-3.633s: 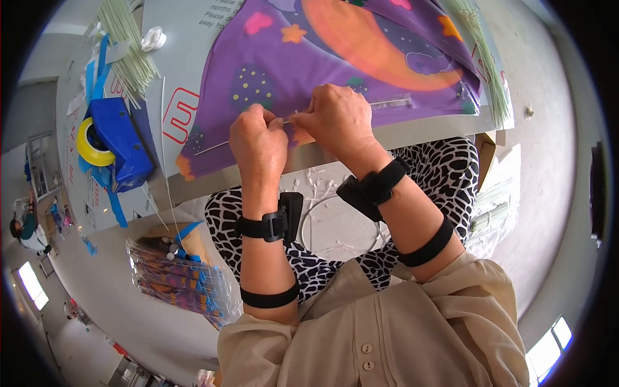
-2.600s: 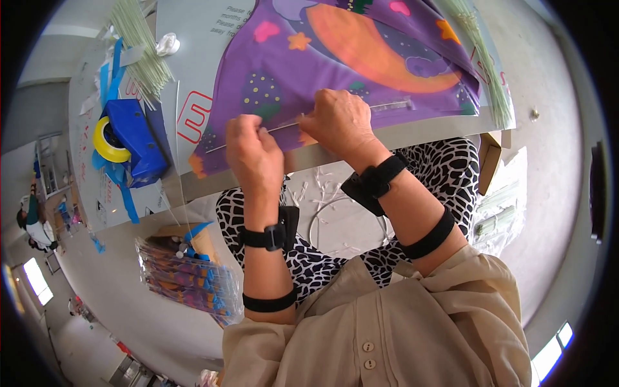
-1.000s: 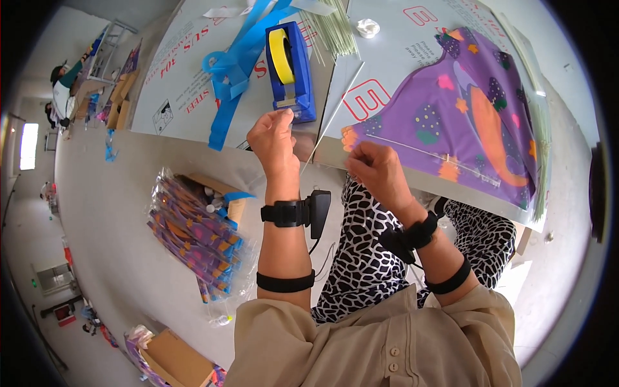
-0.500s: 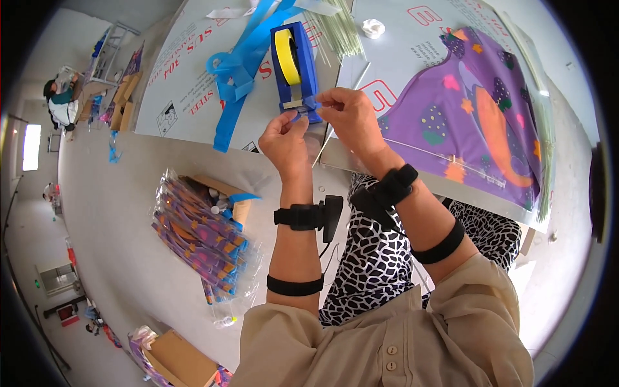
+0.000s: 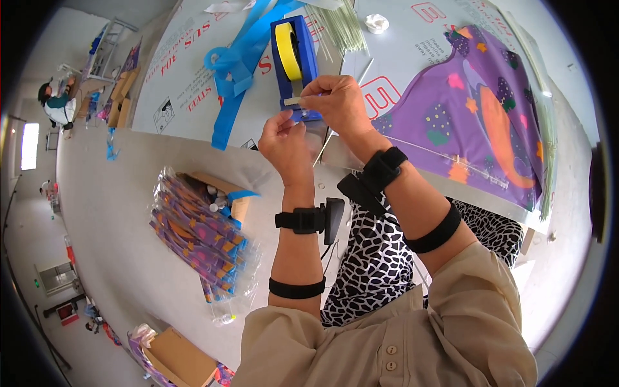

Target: Assembling plastic kites by attaching support sticks and string on a workbench.

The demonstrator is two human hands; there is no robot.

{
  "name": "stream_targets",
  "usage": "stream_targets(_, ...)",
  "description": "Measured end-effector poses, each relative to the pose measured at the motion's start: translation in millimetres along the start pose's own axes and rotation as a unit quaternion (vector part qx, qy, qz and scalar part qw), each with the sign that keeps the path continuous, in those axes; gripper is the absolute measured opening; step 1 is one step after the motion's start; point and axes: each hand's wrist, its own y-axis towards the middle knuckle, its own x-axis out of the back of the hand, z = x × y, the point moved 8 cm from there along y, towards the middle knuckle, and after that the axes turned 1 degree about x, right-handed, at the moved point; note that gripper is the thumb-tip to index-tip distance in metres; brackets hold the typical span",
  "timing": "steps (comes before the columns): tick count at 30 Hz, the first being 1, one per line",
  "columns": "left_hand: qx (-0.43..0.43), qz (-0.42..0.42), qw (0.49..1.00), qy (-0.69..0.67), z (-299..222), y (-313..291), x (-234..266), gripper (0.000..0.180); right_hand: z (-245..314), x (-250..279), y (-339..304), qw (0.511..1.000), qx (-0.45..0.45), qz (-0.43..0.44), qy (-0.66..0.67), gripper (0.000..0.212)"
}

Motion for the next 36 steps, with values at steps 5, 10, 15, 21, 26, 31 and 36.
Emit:
stream_targets(5,0.069,0.015,0.997,-0.018,9,1,-4,0.026,-2,-1,4,1.0,-0.01,-0.012,0.005,0.007)
stream_targets(10,-0.014,0.027,0.999,-0.021,8,0,-9,0.017,-2,-3,3,0.997,-0.074,0.004,0.017,0.006)
stream_targets(15,-0.094,-0.039,0.991,0.092,-5,-8,-17,0.01,-6,-1,4,0.995,-0.08,0.005,0.064,0.006)
stream_targets(21,-0.131,-0.037,0.984,0.111,-5,-3,-21,0.01,-6,-2,4,0.994,-0.082,0.012,0.073,0.007)
stream_targets(26,-0.045,0.05,0.998,0.015,-6,6,-21,0.009,-13,13,-3,0.992,-0.075,-0.038,0.099,0.01)
stream_targets(31,0.1,0.109,0.988,-0.038,-18,-4,-12,0.008,-31,11,-21,0.966,-0.207,-0.007,0.152,0.011)
stream_targets(36,0.145,0.103,0.984,-0.033,-17,-11,2,0.01,-28,-12,-40,0.915,-0.305,0.041,0.26,0.011)
